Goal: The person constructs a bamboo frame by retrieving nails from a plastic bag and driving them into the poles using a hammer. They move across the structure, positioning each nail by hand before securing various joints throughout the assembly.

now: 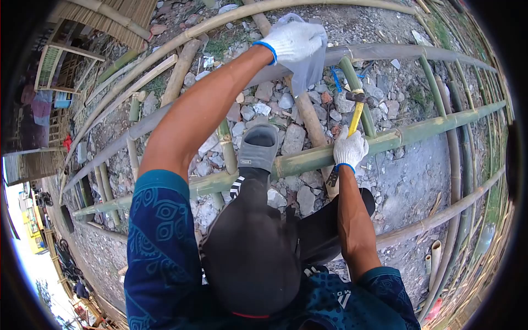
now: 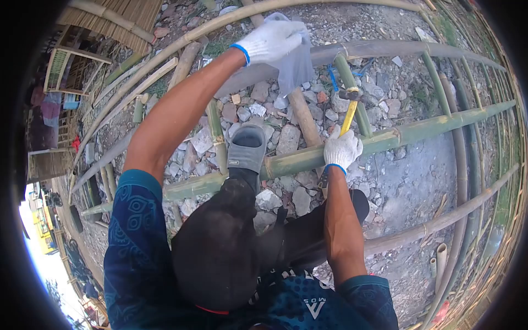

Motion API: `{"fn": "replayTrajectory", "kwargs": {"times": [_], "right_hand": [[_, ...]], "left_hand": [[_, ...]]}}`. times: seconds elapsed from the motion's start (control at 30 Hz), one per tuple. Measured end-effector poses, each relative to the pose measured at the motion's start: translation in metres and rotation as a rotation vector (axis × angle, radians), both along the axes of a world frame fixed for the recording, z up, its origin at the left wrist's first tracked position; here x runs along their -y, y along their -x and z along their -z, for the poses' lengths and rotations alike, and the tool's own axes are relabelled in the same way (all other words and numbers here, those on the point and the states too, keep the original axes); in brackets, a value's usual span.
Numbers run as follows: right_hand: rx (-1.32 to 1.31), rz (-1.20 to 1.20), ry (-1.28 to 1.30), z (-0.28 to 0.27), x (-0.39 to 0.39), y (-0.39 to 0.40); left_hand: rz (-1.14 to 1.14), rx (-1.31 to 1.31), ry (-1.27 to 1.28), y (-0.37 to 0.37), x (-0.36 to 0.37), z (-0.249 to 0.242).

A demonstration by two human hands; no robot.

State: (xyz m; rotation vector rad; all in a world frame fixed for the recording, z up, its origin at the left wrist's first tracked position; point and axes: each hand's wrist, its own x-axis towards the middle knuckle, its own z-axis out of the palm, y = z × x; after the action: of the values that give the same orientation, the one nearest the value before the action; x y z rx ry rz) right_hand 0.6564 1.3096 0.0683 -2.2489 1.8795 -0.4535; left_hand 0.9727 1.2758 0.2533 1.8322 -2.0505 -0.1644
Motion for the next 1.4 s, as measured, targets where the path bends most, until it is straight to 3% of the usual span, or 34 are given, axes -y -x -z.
{"fn": "replayTrajectory", "kwargs": {"times": [0.17, 0.23, 0.3, 0.4, 0.43, 0.5, 0.6, 0.7, 0.9, 1.0, 1.13, 1.2, 1.27, 1.33, 1.4], "right_hand": [[0.011, -0.030, -0.101, -0.008, 0.006, 0.004], [0.030, -0.039, -0.088, -0.007, 0.005, 0.009], [0.026, -0.034, -0.111, -0.009, 0.008, 0.006], [0.051, -0.066, -0.068, -0.006, 0.009, 0.007], [0.051, -0.067, -0.070, -0.007, 0.008, 0.008], [0.042, -0.063, -0.077, -0.009, 0.009, 0.006], [0.017, -0.076, -0.086, -0.011, 0.007, 0.007], [-0.011, -0.056, -0.089, -0.006, 0.011, 0.006], [-0.011, -0.020, -0.141, -0.007, 0.017, 0.008], [-0.043, -0.017, -0.164, -0.010, 0.026, 0.007], [-0.032, -0.084, -0.207, -0.012, 0.048, 0.020], [0.081, -0.115, -0.178, -0.023, 0.040, 0.011], [0.165, -0.121, -0.066, -0.032, 0.026, 0.004], [0.248, -0.234, -0.051, -0.083, -0.015, -0.036], [0.277, -0.321, -0.080, -0.131, -0.061, -0.077]], "left_hand": [[-0.109, -0.106, -0.026, -0.019, -0.051, -0.140], [-0.173, -0.339, -0.013, -0.020, -0.076, -0.170], [-0.290, -0.267, -0.035, -0.011, -0.109, -0.206], [-0.430, -0.365, -0.147, -0.006, -0.162, -0.225], [-0.415, -0.266, -0.128, -0.007, -0.182, -0.223], [-0.366, -0.060, -0.088, -0.020, -0.221, -0.206], [-0.517, -0.297, -0.202, -0.031, -0.272, -0.182], [-0.641, -0.371, -0.322, -0.045, -0.328, -0.140], [-0.740, -0.404, -0.564, -0.091, -0.438, -0.016], [-0.749, -0.345, -0.629, -0.100, -0.479, 0.034], [-0.512, -0.293, -0.894, -0.097, -0.525, 0.106], [-0.407, -0.248, -0.985, -0.088, -0.542, 0.133], [-0.395, -0.374, -0.965, -0.101, -0.556, 0.144], [-0.457, -0.516, -0.826, -0.119, -0.568, 0.156], [-0.423, -0.472, -0.949, -0.154, -0.575, 0.185]]}}
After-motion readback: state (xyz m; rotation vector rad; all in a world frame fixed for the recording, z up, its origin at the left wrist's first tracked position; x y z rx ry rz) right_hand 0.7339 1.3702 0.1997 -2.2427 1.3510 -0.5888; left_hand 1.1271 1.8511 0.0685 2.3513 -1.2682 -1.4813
